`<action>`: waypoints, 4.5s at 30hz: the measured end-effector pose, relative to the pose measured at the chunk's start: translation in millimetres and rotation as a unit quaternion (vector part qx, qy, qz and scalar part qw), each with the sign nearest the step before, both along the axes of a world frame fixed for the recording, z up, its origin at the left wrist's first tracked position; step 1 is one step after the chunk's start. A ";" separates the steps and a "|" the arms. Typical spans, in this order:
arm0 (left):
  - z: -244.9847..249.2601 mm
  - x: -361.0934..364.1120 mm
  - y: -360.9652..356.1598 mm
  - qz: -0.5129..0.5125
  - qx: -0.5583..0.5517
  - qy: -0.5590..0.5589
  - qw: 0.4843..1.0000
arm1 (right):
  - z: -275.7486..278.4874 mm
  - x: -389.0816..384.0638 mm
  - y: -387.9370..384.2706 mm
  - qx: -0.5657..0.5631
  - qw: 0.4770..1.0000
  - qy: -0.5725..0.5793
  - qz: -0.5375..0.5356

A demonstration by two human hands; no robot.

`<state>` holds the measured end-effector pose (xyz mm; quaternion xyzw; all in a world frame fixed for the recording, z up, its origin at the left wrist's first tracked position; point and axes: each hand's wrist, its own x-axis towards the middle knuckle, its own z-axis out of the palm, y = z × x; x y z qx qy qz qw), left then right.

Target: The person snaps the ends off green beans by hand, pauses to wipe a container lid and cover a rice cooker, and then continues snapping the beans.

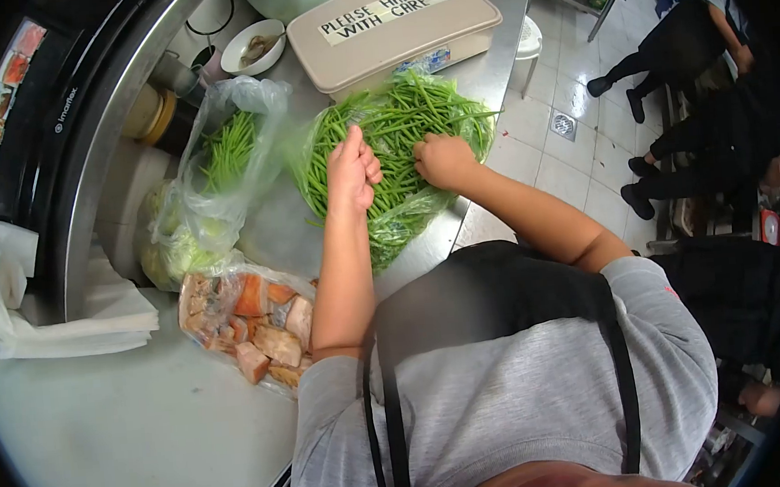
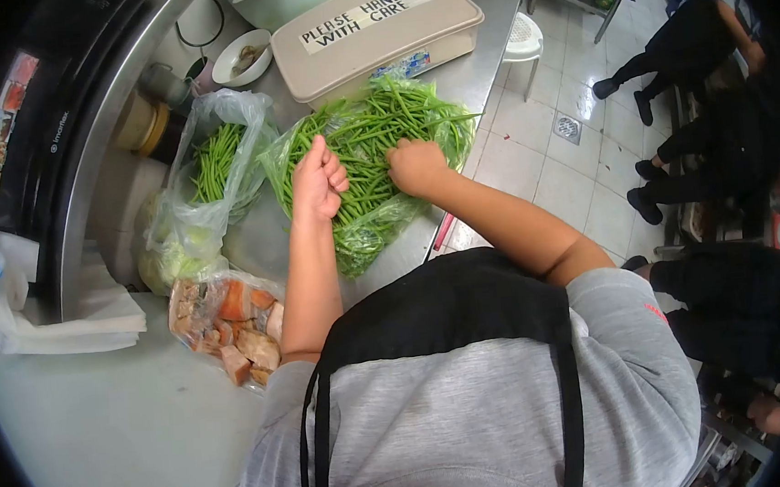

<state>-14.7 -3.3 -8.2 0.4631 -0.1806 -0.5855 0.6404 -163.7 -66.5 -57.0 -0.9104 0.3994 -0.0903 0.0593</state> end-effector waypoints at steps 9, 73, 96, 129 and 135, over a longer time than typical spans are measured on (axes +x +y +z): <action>-2.9 -25.4 -2.8 -0.022 -0.009 -0.133 0.991 | 43.4 8.9 -9.7 0.450 0.831 -0.323 0.046; 2.3 -19.1 -15.7 0.012 -0.170 0.273 0.947 | 49.2 4.6 21.1 0.606 0.590 -0.533 -0.013; 26.4 -13.4 8.6 -0.138 -0.006 -0.244 0.960 | 103.8 -13.5 -40.7 0.038 0.945 -0.231 0.230; 2.6 -53.8 -14.6 -0.045 -0.126 -0.118 0.984 | 53.0 -32.6 3.5 0.036 0.981 -0.182 0.050; 4.7 -40.9 -9.6 0.053 -0.154 -0.036 0.986 | 48.3 -35.9 -2.4 0.131 0.964 -0.218 0.071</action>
